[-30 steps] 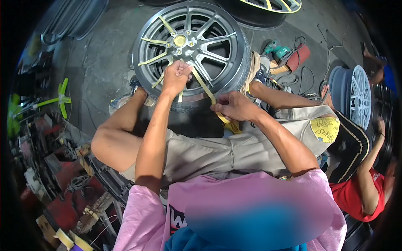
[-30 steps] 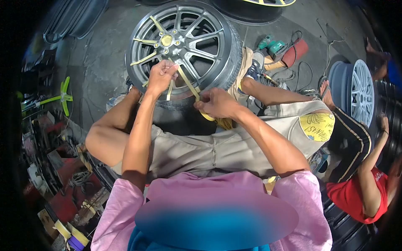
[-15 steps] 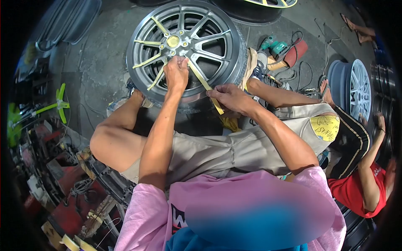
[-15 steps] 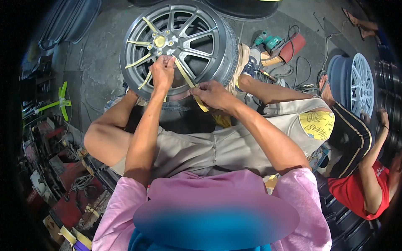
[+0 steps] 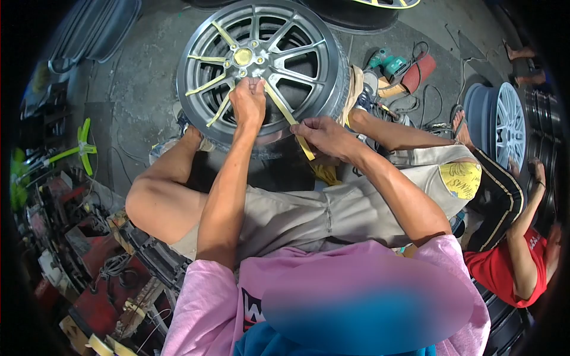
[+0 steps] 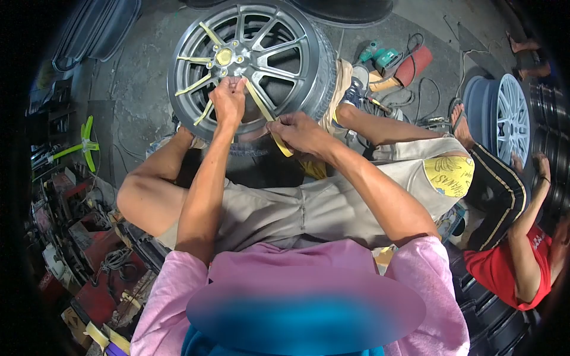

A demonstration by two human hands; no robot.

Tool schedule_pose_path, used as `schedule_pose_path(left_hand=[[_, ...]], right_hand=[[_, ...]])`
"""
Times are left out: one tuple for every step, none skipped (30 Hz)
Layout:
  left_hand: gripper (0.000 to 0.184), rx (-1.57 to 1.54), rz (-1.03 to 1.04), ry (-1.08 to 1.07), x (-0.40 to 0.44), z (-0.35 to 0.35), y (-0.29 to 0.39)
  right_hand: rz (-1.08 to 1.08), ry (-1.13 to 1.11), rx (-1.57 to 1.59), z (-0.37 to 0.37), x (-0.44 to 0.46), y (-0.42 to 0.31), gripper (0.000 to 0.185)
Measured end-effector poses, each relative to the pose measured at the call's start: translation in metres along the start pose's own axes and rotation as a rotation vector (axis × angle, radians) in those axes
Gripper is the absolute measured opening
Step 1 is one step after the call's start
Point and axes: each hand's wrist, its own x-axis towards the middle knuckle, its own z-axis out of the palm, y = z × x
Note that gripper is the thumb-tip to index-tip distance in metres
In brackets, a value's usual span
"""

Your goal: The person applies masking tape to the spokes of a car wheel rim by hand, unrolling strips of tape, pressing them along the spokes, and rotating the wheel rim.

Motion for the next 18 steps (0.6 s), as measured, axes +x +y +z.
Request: schedule_pose_path(left_hand=[[0.017,0.022,0.009,0.008,0.0,0.001,-0.001],[0.017,0.02,0.012,0.01,0.002,0.002,-0.001],[0.017,0.004,0.007,0.014,0.002,0.003,-0.002],[0.018,-0.009,0.001,0.02,0.001,0.003,-0.003],[0.018,-0.007,0.0,0.02,0.0,0.003,-0.005],[0.018,0.014,0.006,0.025,0.001,0.003,-0.005],[0.018,0.036,0.012,0.029,0.001,0.004,-0.005],[0.018,0.035,0.013,0.029,0.001,0.005,-0.005],[0.019,0.002,-0.01,0.031,0.001,0.006,-0.007],[0.019,-0.032,-0.033,0.033,0.001,0.007,-0.008],[0.019,-0.032,-0.033,0.032,0.002,0.007,-0.009],[0.02,-0.002,-0.02,0.04,0.002,0.007,-0.011],[0.021,0.026,-0.006,0.048,0.002,0.007,-0.012],[0.021,0.026,-0.005,0.048,0.002,0.005,-0.013],[0.023,-0.02,-0.034,0.026,0.003,0.002,-0.013],[0.024,-0.066,-0.063,0.005,0.003,0.0,-0.013],[0.024,-0.065,-0.06,0.004,0.001,-0.003,-0.012],[0.025,-0.073,-0.085,-0.021,-0.002,-0.007,-0.009]], right_hand=[[0.001,0.001,0.0,0.0,-0.001,-0.001,0.036],[0.006,-0.002,0.007,0.0,-0.003,-0.004,0.036],[0.015,-0.004,0.016,0.0,-0.005,-0.005,0.036],[0.018,-0.004,0.017,0.0,-0.005,-0.005,0.036],[0.01,-0.009,0.024,0.001,-0.005,-0.005,0.036],[0.0,-0.013,0.031,0.001,-0.004,-0.006,0.036],[-0.001,-0.013,0.031,0.0,-0.003,-0.005,0.036],[-0.003,-0.02,0.035,0.0,-0.002,-0.003,0.036],[-0.004,-0.027,0.041,0.0,-0.002,-0.003,0.036],[-0.004,-0.026,0.041,-0.001,-0.003,-0.003,0.036],[0.003,-0.029,0.021,-0.001,-0.004,-0.005,0.033],[0.011,-0.032,0.002,-0.001,-0.005,-0.006,0.034],[0.011,-0.031,0.003,-0.001,-0.005,-0.005,0.034],[0.001,-0.033,-0.005,-0.001,-0.004,-0.004,0.033],[-0.011,-0.035,-0.013,-0.002,-0.004,-0.004,0.033],[-0.013,-0.034,-0.012,-0.002,-0.004,-0.003,0.033],[-0.014,-0.033,-0.001,-0.002,-0.004,-0.003,0.032],[-0.015,-0.034,0.01,-0.001,-0.004,-0.004,0.031]])
